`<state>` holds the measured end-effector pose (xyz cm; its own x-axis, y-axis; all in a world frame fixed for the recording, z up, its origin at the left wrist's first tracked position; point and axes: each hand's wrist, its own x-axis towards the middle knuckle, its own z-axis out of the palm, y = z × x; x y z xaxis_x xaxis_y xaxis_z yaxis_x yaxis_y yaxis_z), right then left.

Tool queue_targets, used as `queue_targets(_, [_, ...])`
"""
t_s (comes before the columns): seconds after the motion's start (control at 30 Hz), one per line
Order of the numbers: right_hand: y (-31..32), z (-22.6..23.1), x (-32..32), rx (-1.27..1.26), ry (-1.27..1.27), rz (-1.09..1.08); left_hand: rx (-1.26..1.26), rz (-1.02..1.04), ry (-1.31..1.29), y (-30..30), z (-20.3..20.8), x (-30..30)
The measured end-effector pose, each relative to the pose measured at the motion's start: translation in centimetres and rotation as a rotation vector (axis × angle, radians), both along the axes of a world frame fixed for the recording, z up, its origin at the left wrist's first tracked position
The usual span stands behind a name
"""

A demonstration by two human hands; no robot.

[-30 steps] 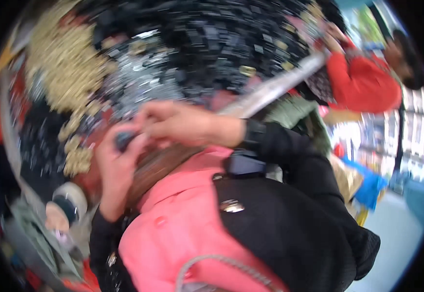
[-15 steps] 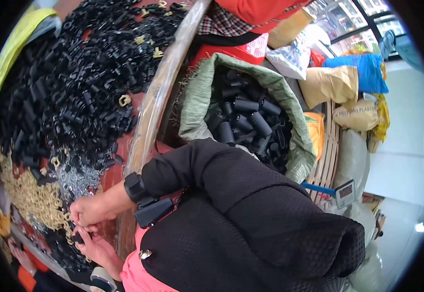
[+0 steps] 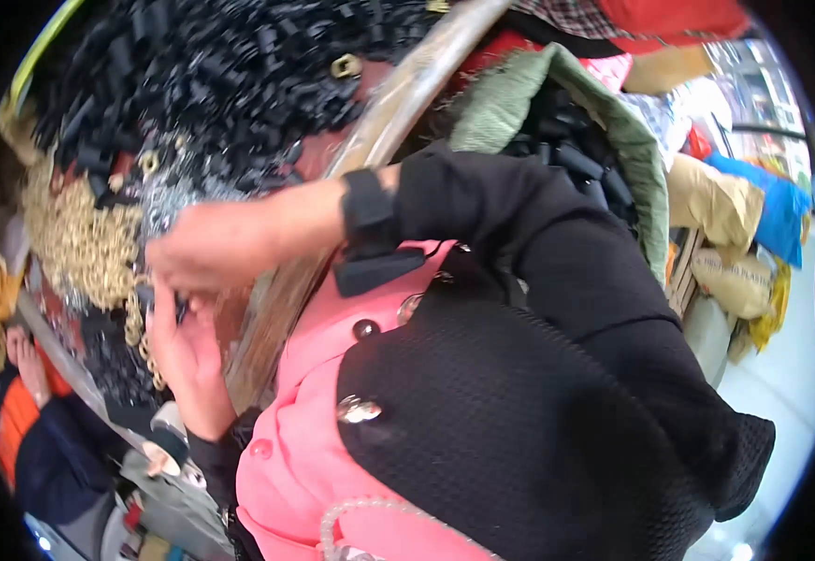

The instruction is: The person assembles components by hand, picking up a black plastic part and a small metal clip, fitting the clip into the part, and then sliding a larger black plastic sleeve over the assembly. This process is repeated multiple times, with the person handling items from piles on the table and setting the finished units aside.

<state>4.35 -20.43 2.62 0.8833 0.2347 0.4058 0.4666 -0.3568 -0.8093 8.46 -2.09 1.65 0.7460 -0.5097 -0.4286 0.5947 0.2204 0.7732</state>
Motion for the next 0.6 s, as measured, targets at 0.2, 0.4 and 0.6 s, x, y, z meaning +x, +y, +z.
queue_targets(0.2, [-2.4,1.8,0.7,0.032,0.105,0.055,-0.243,-0.120,0.054,-3.2,4.7,-1.4])
queue_targets(0.4, [-2.7,1.2,-0.4,-0.003,0.104,-0.001,-0.206,-0.081,0.139,-2.2,2.9,-1.6])
queue_targets(0.6, [-1.1,2.9,-1.4,-0.221,-0.092,-0.008,-0.262,-0.127,0.145,-0.7,1.5,-2.4])
